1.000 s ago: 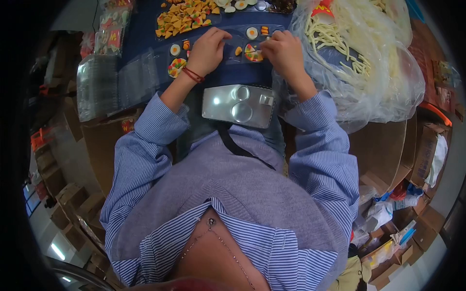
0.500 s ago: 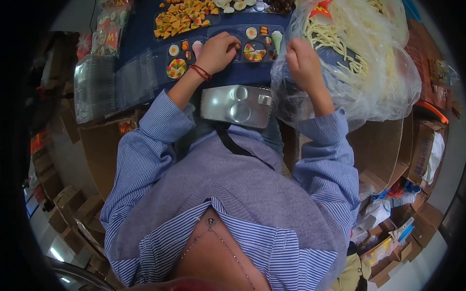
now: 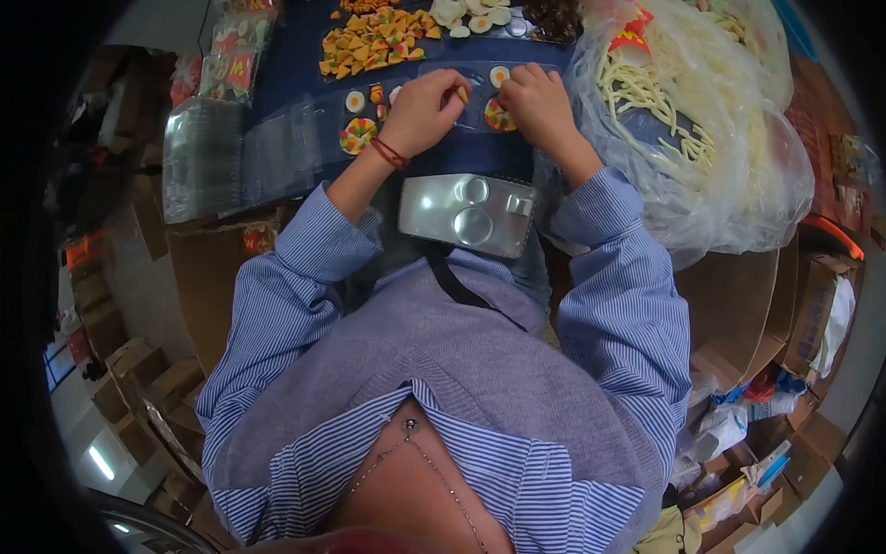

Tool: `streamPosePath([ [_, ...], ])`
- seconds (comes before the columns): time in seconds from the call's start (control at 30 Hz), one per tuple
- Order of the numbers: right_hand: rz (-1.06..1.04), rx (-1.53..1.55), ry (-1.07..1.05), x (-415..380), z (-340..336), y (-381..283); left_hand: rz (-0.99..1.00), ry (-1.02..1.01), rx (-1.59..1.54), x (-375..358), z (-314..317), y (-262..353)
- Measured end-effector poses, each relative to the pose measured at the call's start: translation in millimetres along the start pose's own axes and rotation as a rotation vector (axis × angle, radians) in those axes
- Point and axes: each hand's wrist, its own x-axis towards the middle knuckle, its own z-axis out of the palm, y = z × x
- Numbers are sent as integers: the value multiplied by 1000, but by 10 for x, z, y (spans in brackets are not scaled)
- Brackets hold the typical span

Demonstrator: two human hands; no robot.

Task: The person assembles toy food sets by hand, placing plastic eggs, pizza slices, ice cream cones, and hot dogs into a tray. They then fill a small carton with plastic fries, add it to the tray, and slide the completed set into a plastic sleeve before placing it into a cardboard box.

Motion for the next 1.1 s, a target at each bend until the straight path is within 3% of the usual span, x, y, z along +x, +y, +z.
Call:
streamPosePath([
  [0.03, -13, -54, -15, 7, 10, -6, -130, -1, 27, 55, -93, -11],
  [0.13, 17, -84, -39, 18, -23, -32, -233, -55, 229, 308, -463, -268],
  [0.2, 4, 30, 91, 23, -125, 2, -173, -39, 264, 484, -568, -596],
  [0.23, -4, 142, 217, 30, -216, -6, -56, -127, 314, 555, -604, -683],
  [0.27, 1, 140, 213, -7, -333, -29, 64, -216, 359, 610, -614, -759],
  [0.3, 189, 401, 144, -53, -509, -86, 68, -220, 351, 682, -612, -809],
  [0.33, 379, 658, 75, -118, -628, -113, 62, -363, 505, 768, -598, -831],
  [0.37, 391, 648, 77, -198, -671, -106, 60, -505, 660, 823, -567, -846],
  [0.4, 455, 861, 101, -282, -699, -88, 36, -578, 692, 848, -528, -873],
  [0.47, 541, 1130, 120, -421, -763, -54, 53, -549, 765, 869, -429, -967],
  [0.53, 557, 1107, 116, -420, -801, -81, 55, -519, 844, 852, -403, -977],
  [0.7, 448, 951, 130, -70, -518, -48, 26, -459, 556, 802, -498, -1023],
  [0.77, 408, 621, 38, 115, -456, -1, 20, -405, 463, 754, -603, -1009],
  [0.8, 412, 618, 36, 154, -393, 87, 15, -350, 369, 728, -648, -973],
  [0.87, 119, 226, -281, 206, -258, 217, -16, -302, 252, 645, -757, -843],
  [1.03, 32, 13, -198, 117, -143, 40, -139, -314, -135, 229, -802, -342],
  [1.1, 26, -15, -165, 89, -90, 32, -310, -406, -254, 103, -703, -111],
])
